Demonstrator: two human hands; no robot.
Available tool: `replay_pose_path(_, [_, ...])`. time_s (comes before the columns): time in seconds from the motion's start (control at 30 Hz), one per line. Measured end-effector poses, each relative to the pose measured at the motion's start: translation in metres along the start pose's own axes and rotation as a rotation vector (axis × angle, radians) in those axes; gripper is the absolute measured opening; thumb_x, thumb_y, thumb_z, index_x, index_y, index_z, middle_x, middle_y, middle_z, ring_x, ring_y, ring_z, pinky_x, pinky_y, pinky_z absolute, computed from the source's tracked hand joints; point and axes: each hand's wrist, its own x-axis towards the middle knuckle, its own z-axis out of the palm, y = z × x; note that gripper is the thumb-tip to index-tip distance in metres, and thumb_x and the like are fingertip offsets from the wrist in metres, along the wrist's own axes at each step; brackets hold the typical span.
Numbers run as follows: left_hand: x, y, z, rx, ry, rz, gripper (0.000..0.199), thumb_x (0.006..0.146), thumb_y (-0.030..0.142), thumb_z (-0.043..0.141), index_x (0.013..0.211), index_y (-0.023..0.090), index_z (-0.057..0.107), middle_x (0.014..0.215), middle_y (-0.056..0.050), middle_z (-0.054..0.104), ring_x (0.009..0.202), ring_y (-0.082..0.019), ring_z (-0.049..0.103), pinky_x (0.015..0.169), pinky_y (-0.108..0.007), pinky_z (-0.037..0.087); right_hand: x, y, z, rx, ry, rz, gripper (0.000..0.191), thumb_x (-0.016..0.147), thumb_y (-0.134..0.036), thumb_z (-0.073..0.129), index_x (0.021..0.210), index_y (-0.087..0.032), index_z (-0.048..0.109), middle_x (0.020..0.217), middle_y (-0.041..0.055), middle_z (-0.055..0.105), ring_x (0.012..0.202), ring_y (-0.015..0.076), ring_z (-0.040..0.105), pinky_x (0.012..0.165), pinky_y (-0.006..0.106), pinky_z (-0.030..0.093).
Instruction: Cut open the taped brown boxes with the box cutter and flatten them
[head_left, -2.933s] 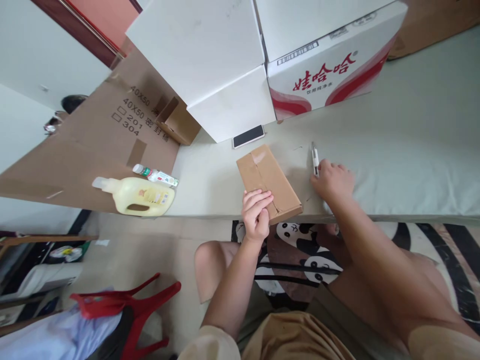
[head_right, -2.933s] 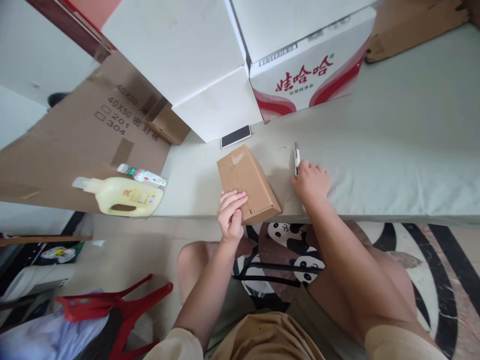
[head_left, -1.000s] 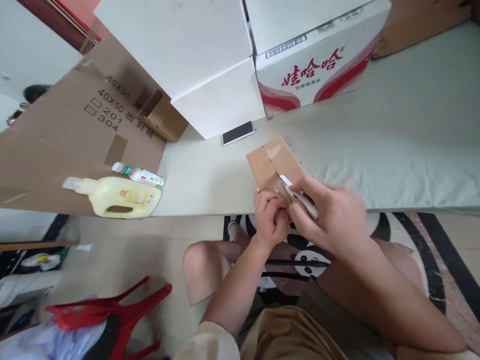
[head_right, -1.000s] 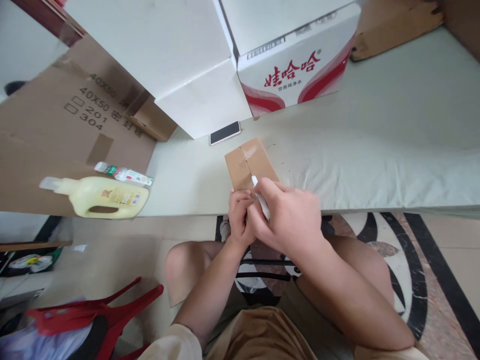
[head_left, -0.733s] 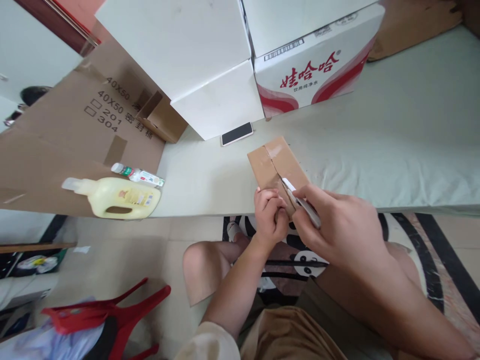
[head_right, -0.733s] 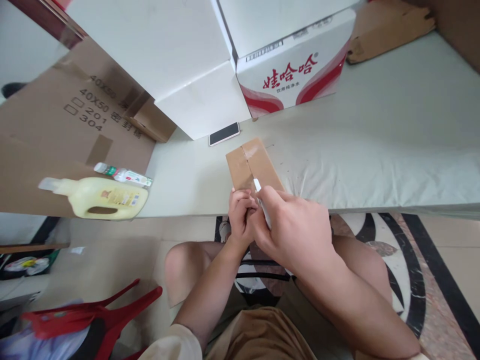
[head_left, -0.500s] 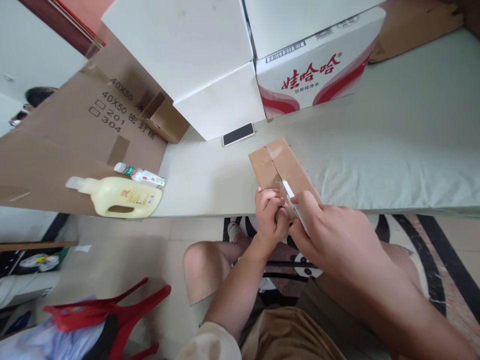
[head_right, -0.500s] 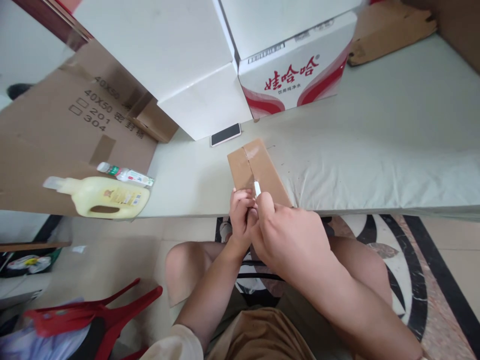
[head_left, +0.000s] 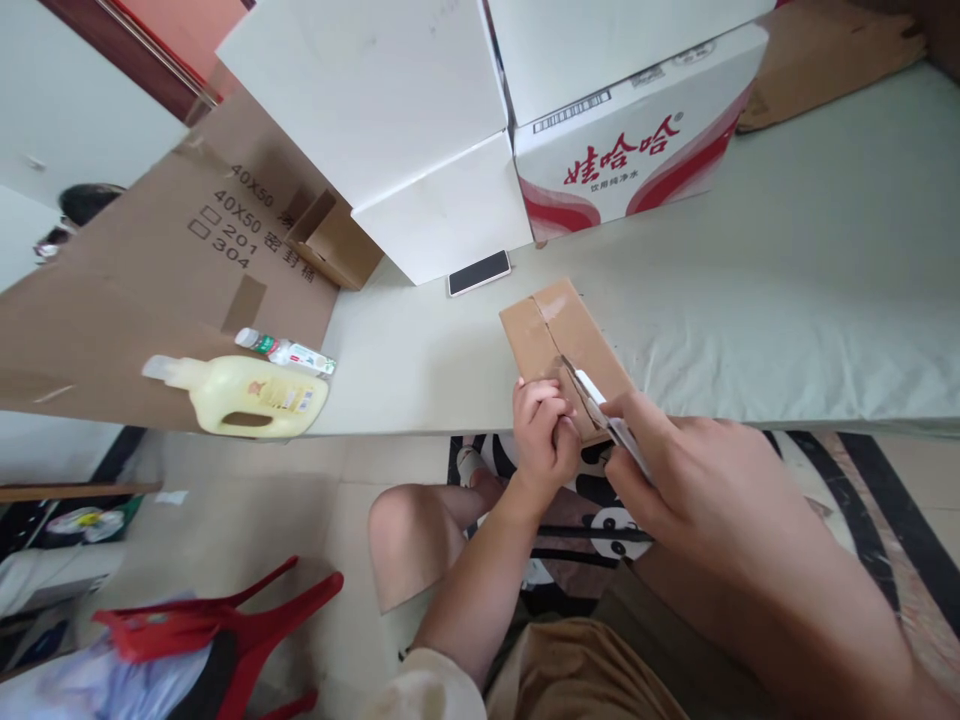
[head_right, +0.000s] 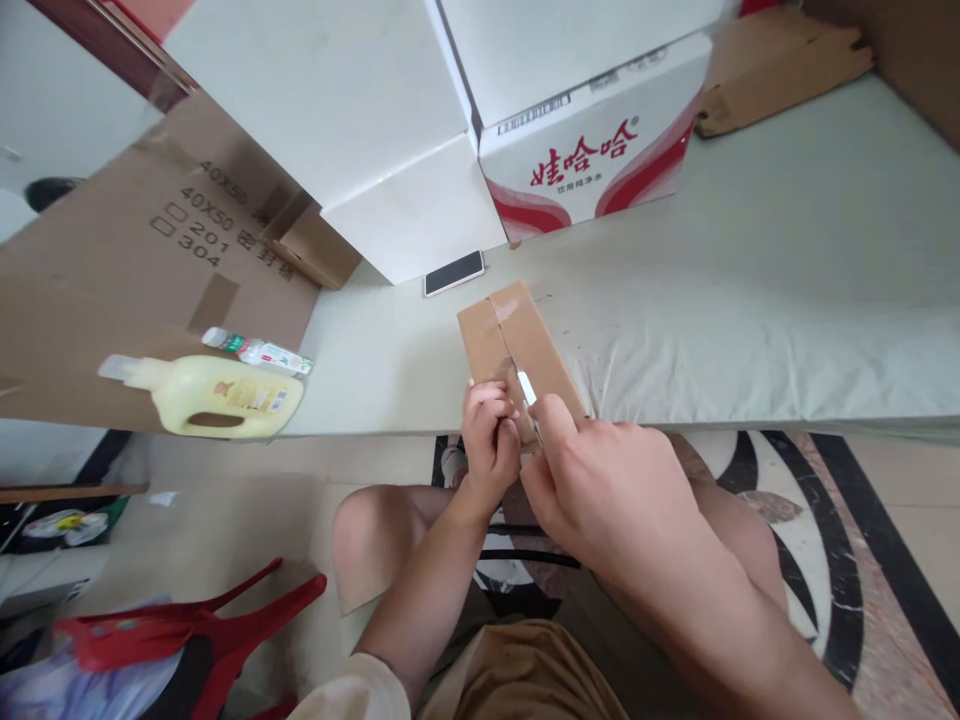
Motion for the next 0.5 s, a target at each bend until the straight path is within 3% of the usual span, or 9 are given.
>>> replay_pose_path(0.3, [0.003, 0.002, 0.006, 0.016, 0.031, 0.008, 0.018, 0.100, 0.025, 0.038, 0.090, 0.023, 0.052, 0.093, -0.004, 0.062, 0.104, -0.020, 0.063, 0.109, -0.046, 0.039, -0.002, 0.001, -0.010, 0.091, -0.040, -0.029, 0.016, 0.083, -0.025, 0.041, 0.086, -0.019, 0.055, 0.049, 0.0000, 0.053, 0.036, 0.0136, 0.036, 0.047, 0.028, 0.013])
replay_pose_path(0.5, [0.002, 0.002, 0.008, -0.018, 0.035, -0.014, 0.018, 0.099, 0.025, 0.039, 0.088, 0.023, 0.053, 0.091, -0.004, 0.060, 0.103, -0.021, 0.061, 0.110, -0.047, 0.038, -0.010, 0.008, -0.016, 0.269, 0.002, 0.023, 0.019, 0.086, -0.027, 0.042, 0.097, -0.022, 0.056, 0.049, -0.0023, 0.052, 0.037, 0.0166, 0.043, 0.046, 0.029, 0.019])
